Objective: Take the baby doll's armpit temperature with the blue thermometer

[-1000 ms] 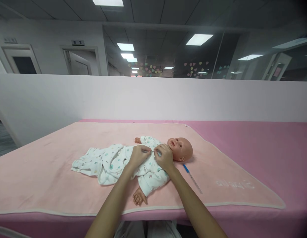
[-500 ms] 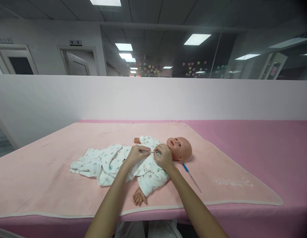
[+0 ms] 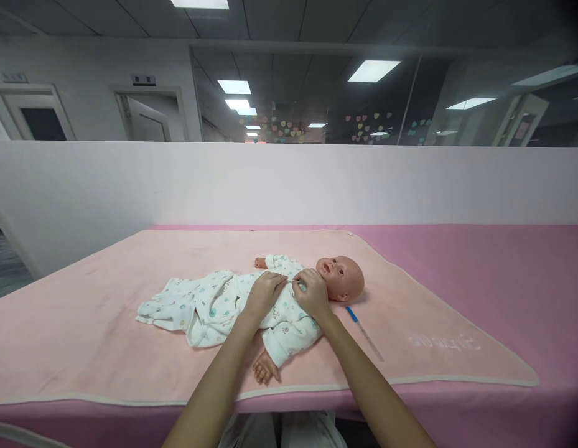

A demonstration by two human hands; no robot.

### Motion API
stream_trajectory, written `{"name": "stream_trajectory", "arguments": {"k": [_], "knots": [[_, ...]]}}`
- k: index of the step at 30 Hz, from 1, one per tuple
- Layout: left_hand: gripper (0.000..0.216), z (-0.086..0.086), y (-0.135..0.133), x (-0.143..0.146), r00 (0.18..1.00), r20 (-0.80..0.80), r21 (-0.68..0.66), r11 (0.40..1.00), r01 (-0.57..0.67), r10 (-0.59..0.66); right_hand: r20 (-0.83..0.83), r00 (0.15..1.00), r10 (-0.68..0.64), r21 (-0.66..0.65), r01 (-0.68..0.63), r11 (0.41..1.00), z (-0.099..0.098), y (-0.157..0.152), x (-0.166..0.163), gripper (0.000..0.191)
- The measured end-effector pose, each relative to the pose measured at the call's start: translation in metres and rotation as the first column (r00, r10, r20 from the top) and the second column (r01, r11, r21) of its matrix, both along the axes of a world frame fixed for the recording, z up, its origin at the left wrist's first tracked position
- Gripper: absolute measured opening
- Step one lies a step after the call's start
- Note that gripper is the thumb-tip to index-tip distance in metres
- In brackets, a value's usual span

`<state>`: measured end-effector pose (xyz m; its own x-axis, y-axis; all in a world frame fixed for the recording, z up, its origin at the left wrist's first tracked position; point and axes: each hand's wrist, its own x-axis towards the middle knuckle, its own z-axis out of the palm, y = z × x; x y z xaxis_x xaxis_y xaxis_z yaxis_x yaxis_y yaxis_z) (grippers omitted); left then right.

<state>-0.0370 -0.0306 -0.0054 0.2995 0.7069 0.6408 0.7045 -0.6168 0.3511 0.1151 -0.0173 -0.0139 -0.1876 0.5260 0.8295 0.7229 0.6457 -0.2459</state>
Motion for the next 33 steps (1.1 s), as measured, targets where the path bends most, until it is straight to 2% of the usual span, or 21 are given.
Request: {"name": "stream_trajectory", "arguments": {"k": [3,6,8,11,13,14,16,18,19,21,23,27,31,33], "knots": [[0.024,0.000,-0.001,0.001,0.999,0.007,0.006,0.999,-0.048,0.048,0.001,1.000,0.001,0.001,-0.001,1.000,-0.001,-0.001,0.001,0.025],[0.023,0.003,-0.007,0.003,0.995,0.001,0.037,0.995,-0.098,0.098,-0.005,1.000,0.000,0.004,0.000,1.000,0.000,-0.005,0.000,0.014],[0.022,0.006,-0.011,0.005,0.993,0.016,0.042,0.992,-0.116,0.116,-0.018,1.000,-0.006,0.009,0.006,1.000,0.002,-0.008,0.000,0.014],[0.023,0.008,-0.012,0.006,0.975,0.181,-0.040,0.992,-0.121,0.126,-0.042,0.999,-0.012,0.019,0.013,1.000,0.003,-0.010,0.000,0.015],[0.029,0.010,-0.008,0.002,0.918,0.379,-0.174,0.983,-0.050,0.114,-0.059,0.998,-0.010,0.025,0.011,1.000,0.003,-0.010,0.000,0.014],[0.031,0.011,-0.005,-0.002,0.873,0.477,-0.255,0.967,0.022,0.105,-0.069,0.998,-0.005,0.028,0.007,1.000,0.003,-0.010,0.000,0.013],[0.033,0.014,0.001,-0.013,0.777,0.623,-0.400,0.890,0.218,0.090,-0.086,0.996,0.007,0.032,-0.004,0.999,0.003,-0.010,0.000,0.013],[0.032,0.017,0.004,-0.024,0.727,0.684,-0.490,0.780,0.390,0.066,-0.096,0.995,0.015,0.032,-0.012,0.999,0.002,-0.009,0.000,0.012],[0.030,0.018,0.004,-0.029,0.723,0.689,-0.515,0.737,0.438,0.051,-0.096,0.995,0.015,0.030,-0.012,0.999,0.002,-0.009,0.000,0.012],[0.028,0.020,0.001,-0.036,0.748,0.663,-0.547,0.697,0.463,0.023,-0.095,0.995,0.011,0.023,-0.009,1.000,0.002,-0.008,0.000,0.012],[0.029,0.020,-0.003,-0.040,0.787,0.616,-0.553,0.703,0.447,-0.016,-0.092,0.996,0.010,0.015,-0.008,1.000,0.002,-0.009,0.000,0.012],[0.040,0.016,-0.009,-0.041,0.823,0.557,-0.483,0.763,0.430,-0.111,-0.090,0.996,0.018,0.013,-0.016,1.000,0.002,-0.010,0.000,0.011],[0.030,0.007,-0.010,-0.042,0.874,0.484,-0.372,0.893,0.252,-0.045,-0.099,0.995,0.027,0.034,-0.024,0.999,0.001,-0.009,0.000,0.011],[0.023,0.003,-0.010,-0.042,0.899,0.439,-0.302,0.939,0.163,-0.015,-0.101,0.994,0.032,0.043,-0.028,0.999,0.000,-0.008,0.001,0.012]]}}
